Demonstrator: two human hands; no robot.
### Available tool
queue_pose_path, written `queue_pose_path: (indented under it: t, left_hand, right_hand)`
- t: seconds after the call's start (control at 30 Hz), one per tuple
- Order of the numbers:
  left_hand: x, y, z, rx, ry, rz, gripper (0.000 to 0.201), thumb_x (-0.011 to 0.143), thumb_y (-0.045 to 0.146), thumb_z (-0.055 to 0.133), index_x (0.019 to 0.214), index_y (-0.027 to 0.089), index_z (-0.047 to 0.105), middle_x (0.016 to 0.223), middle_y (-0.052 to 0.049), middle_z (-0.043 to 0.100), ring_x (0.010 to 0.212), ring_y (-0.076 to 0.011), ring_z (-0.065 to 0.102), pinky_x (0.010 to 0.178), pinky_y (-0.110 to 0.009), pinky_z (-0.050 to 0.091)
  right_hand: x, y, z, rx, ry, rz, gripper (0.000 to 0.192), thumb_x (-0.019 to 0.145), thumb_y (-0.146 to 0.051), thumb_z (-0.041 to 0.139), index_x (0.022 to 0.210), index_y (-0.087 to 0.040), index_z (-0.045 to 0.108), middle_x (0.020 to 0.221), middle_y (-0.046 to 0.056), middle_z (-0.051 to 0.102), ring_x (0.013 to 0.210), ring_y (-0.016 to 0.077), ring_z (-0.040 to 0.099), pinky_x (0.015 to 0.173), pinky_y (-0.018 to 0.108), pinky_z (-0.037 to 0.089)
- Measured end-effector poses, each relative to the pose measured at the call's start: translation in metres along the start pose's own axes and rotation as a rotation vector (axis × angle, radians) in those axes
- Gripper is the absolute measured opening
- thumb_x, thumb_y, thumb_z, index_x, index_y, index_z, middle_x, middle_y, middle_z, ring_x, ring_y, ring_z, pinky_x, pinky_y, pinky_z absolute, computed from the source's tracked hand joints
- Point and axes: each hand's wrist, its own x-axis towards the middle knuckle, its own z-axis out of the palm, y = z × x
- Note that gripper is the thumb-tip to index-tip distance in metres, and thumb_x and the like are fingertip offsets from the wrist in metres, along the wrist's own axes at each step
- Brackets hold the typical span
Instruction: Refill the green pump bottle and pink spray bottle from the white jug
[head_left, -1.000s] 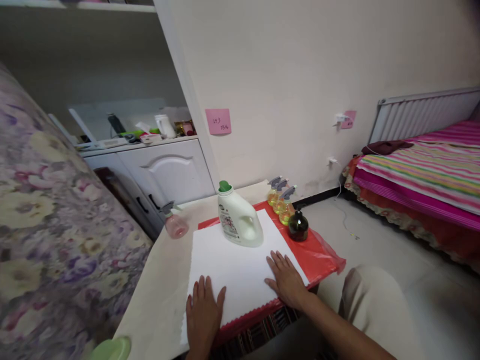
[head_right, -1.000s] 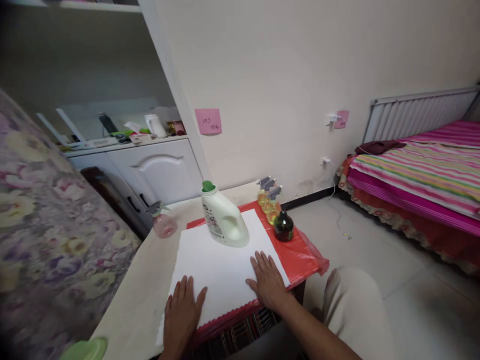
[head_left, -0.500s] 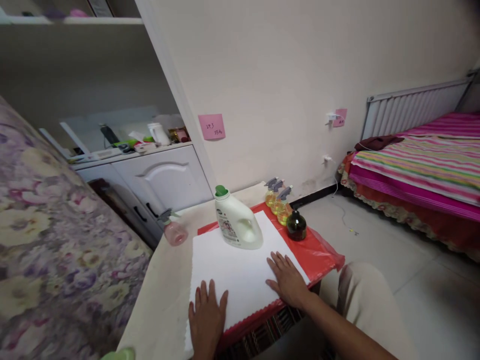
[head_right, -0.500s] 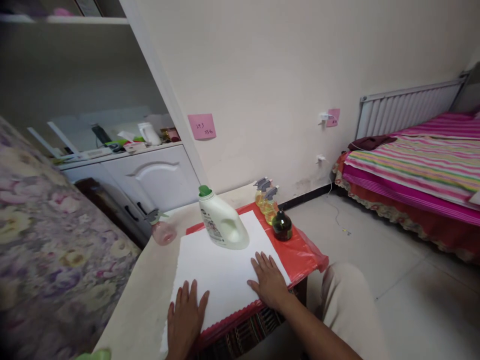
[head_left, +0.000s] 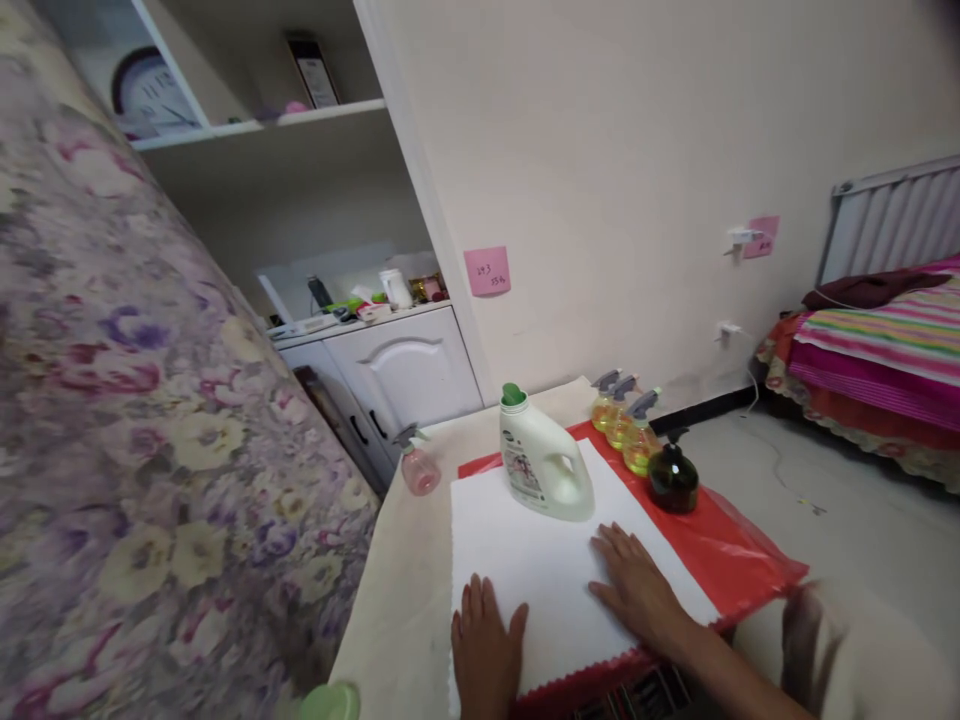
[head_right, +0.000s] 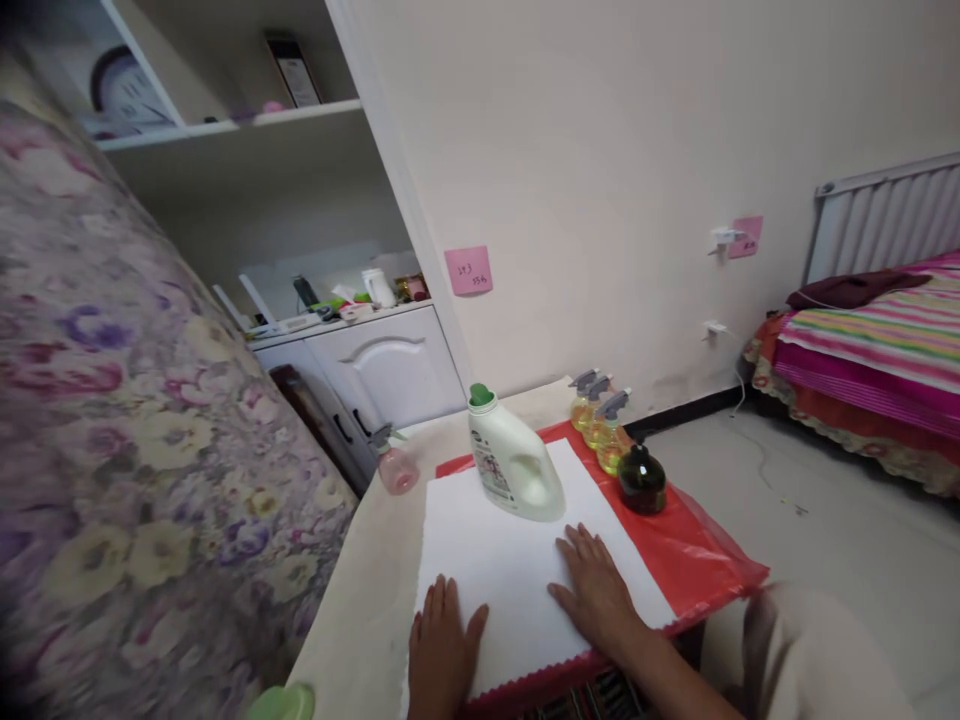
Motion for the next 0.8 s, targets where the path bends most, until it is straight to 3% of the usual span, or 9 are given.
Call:
queue_pose_path:
  t: [0.1,0.2,0.4,0.53,0.67,0.8]
  left_hand:
    - [0.012,0.001,-0.003,-0.022,-0.006,0.004,0.064,0.091,0.046,0.042,0.139,0.004,0.045,0.149,-0.022,0.038,0.139,-0.0333,0.035,0.112,-0.048,0.032]
    - [0.025,-0.004,0.003,-0.038,0.033,0.021,0.064,0.092,0.046,0.041,0.140,0.005,0.044,0.149,-0.021,0.037,0.139,-0.0335,0.035,0.112,-0.050,0.032]
    - [0.028,-0.024,0.031,-0.100,0.111,0.085,0.063,0.090,0.048,0.042,0.140,0.009,0.045,0.148,-0.017,0.041,0.137,-0.0316,0.040,0.110,-0.053,0.035]
    - [0.036,-0.033,0.033,-0.256,0.052,0.040,0.056,0.087,0.041,0.046,0.134,0.012,0.053,0.143,-0.015,0.049,0.135,-0.0310,0.043,0.111,-0.053,0.032]
    - [0.077,-0.049,0.014,-0.629,0.078,-0.081,0.055,0.089,0.040,0.042,0.136,0.011,0.048,0.140,-0.016,0.053,0.132,-0.0262,0.047,0.113,-0.044,0.033]
    - [0.148,-0.075,-0.006,-0.914,0.245,-0.318,0.066,0.079,0.039,0.059,0.137,0.012,0.041,0.144,-0.018,0.046,0.135,-0.0300,0.042,0.112,-0.042,0.032]
  right_hand:
    - [0.015,-0.030,0.014,0.050,-0.019,-0.096,0.059,0.090,-0.049,0.050,0.141,-0.020,0.046,0.152,0.012,0.039,0.143,0.0300,0.028,0.117,0.052,0.024]
    - [0.023,-0.049,0.032,0.048,-0.077,-0.154,0.060,0.090,-0.048,0.052,0.143,-0.022,0.042,0.154,0.012,0.035,0.143,0.0317,0.027,0.116,0.053,0.026]
    - [0.020,-0.041,0.060,-0.098,-0.012,-0.254,0.063,0.092,-0.051,0.047,0.148,-0.026,0.032,0.154,0.012,0.032,0.140,0.0339,0.033,0.111,0.054,0.033]
    - [0.020,-0.032,0.070,-0.211,0.070,-0.350,0.065,0.092,-0.052,0.047,0.149,-0.026,0.028,0.150,0.013,0.038,0.134,0.0352,0.043,0.103,0.052,0.042]
    - [0.024,-0.020,0.081,-0.260,0.144,-0.421,0.074,0.089,-0.054,0.050,0.151,-0.026,0.021,0.148,0.013,0.042,0.128,0.0356,0.051,0.097,0.049,0.046]
    - [0.031,0.001,0.099,-0.301,0.166,-0.496,0.081,0.086,-0.058,0.053,0.151,-0.027,0.018,0.140,0.012,0.052,0.118,0.0353,0.060,0.087,0.046,0.053]
